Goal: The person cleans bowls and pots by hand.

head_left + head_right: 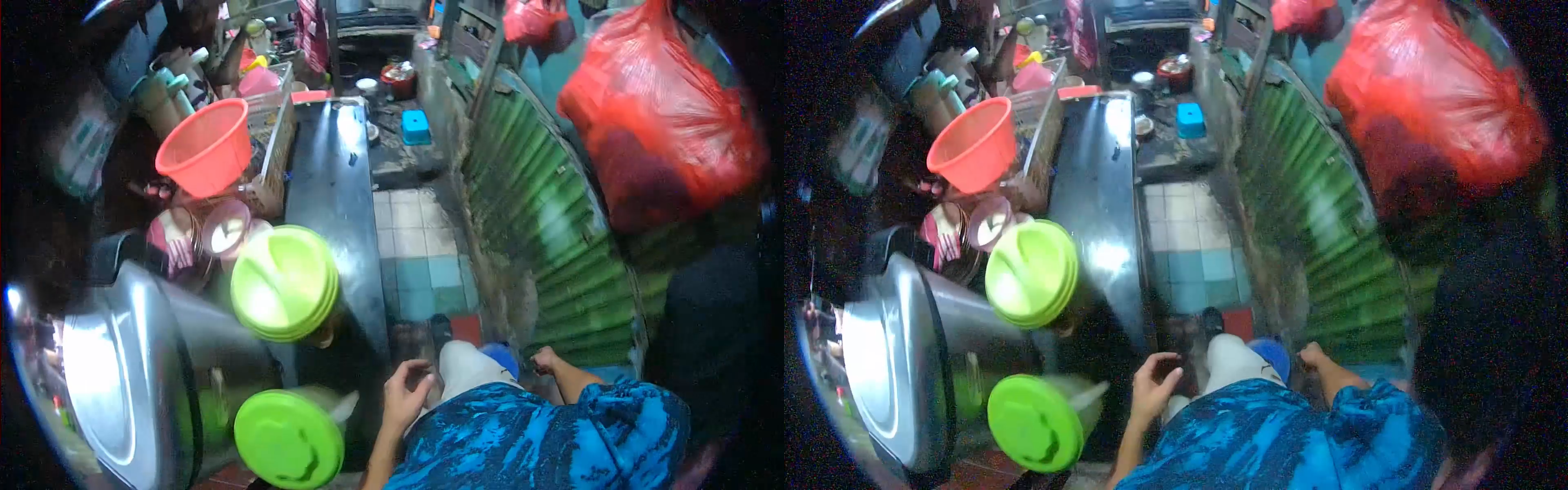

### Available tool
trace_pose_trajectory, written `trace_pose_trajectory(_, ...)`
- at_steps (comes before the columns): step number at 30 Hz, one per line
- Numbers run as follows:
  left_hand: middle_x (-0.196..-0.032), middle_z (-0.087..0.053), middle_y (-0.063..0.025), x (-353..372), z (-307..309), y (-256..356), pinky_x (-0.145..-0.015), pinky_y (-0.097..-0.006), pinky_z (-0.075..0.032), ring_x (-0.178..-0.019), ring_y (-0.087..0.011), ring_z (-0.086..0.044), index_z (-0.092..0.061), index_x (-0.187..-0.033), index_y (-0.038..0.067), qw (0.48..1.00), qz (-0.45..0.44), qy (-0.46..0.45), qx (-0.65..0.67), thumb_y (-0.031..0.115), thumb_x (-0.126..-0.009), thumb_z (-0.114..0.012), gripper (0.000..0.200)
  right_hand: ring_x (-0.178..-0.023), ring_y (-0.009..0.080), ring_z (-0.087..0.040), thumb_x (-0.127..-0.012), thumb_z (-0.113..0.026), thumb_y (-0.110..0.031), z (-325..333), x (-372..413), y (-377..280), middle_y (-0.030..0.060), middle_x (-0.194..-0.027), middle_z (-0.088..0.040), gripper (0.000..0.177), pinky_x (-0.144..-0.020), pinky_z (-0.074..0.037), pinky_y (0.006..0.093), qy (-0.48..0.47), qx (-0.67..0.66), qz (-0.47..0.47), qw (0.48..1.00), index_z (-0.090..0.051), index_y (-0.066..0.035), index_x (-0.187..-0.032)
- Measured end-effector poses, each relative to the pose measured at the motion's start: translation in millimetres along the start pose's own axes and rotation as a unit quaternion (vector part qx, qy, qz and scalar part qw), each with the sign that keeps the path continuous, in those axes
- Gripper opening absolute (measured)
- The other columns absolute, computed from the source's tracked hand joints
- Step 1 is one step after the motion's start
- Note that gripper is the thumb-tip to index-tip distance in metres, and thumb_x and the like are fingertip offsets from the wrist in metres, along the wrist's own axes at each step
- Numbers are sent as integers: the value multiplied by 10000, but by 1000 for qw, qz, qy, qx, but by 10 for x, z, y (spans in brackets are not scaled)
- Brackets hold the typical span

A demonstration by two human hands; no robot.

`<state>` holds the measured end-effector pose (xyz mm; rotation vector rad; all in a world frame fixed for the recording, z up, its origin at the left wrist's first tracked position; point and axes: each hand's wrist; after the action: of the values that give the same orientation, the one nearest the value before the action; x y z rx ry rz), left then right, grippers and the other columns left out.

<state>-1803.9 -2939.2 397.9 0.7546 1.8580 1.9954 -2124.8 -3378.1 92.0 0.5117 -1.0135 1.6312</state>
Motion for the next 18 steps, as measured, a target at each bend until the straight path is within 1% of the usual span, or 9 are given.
trace_pose_trajectory(1, -939, -649, -96, -183, -55, -69, -794, -283, -480, -876, -148, -611, -596, -1035, -9, 999, 21, 14, 33, 89, -798, -656, 264, -528, 306, -563, -827, -599, -119, 82, -148, -504, 140, -673, -567, 149, -441, -469, 468, 78, -28, -70, 994, -579, -17, -934)
trace_pose_trajectory(3, -953, -645, -83, -590, -163, 63, -794, -279, -476, -884, -140, -604, -601, -1028, -5, 997, 24, 61, 28, 74, -797, -651, 250, -674, 340, -597, -820, -606, -166, 363, -424, -1577, 174, -780, -609, 226, -583, -510, 488, -3, 20, -74, 997, -609, -3, -977)
trace_pose_trajectory(5, -958, -636, -72, -956, -231, -28, -796, -284, -478, -891, -142, -598, -603, -1025, -2, 995, 15, 103, -13, 55, -800, -651, 237, -879, 380, -629, -797, -551, -248, 289, -1886, -1825, 277, -981, -622, 370, -800, -489, 436, 131, 269, 201, 933, -617, 60, -991)
trace_pose_trajectory(6, -962, -634, -76, -1138, -291, 19, -808, -284, -479, -895, -147, -595, -591, -1031, -9, 992, 22, 122, 9, 37, -808, -641, 233, -743, 298, -627, -778, -568, -173, 605, -1209, -2819, 218, -838, -635, 252, -658, -503, 438, 67, 212, 225, 949, -639, 28, -913)
trace_pose_trajectory(8, -972, -634, -88, -1454, -413, -53, -822, -283, -477, -898, -152, -595, -577, -1035, -18, 978, 84, 171, 87, 18, -809, -633, 236, -511, 239, -589, -764, -587, -167, 572, -1752, -3611, 180, -696, -612, 201, -442, -466, 405, 52, 117, 194, 973, -610, 26, -815)
trace_pose_trajectory(9, -978, -634, -100, -1650, -430, -111, -830, -284, -477, -906, -154, -594, -569, -1032, -26, 980, 70, 174, 72, 10, -812, -629, 232, -497, 216, -581, -771, -592, -180, 594, -1877, -4118, 152, -673, -612, 214, -438, -465, 384, 65, 157, 243, 955, -599, 25, -832)
trace_pose_trajectory(11, -989, -633, -106, -2044, -512, -31, -792, -286, -493, -883, -164, -611, -555, -1051, -25, 982, 55, 170, 59, 18, -828, -615, 235, -521, 178, -591, -786, -611, -195, 742, -1496, -5093, 102, -693, -602, 230, -463, -491, 331, -27, 5, 320, 947, -595, 15, -880)
trace_pose_trajectory(13, -1001, -630, -113, -2476, -539, 25, -763, -288, -509, -866, -170, -625, -542, -1063, -27, 985, 29, 166, 43, 24, -841, -609, 237, -583, 168, -610, -803, -609, -175, 674, -1597, -5745, 96, -810, -622, 241, -475, -507, 319, -86, -72, 305, 946, -588, 8, -959)
trace_pose_trajectory(18, -994, -629, -102, -3692, -596, 357, -802, -272, -487, -891, -151, -606, -560, -1037, -22, 979, 27, 198, 43, 17, -829, -626, 223, -629, 170, -625, -804, -618, -165, 786, -2220, -6805, 122, -982, -641, 312, -494, -519, 302, -121, -22, 317, 940, -588, -9, -1072)
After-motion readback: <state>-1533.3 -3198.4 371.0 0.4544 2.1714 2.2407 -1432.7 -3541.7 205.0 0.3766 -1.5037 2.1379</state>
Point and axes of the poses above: each hand's wrist, its own x-axis away from the middle knuckle, its own z-axis out of the back of the hand, y = z × x
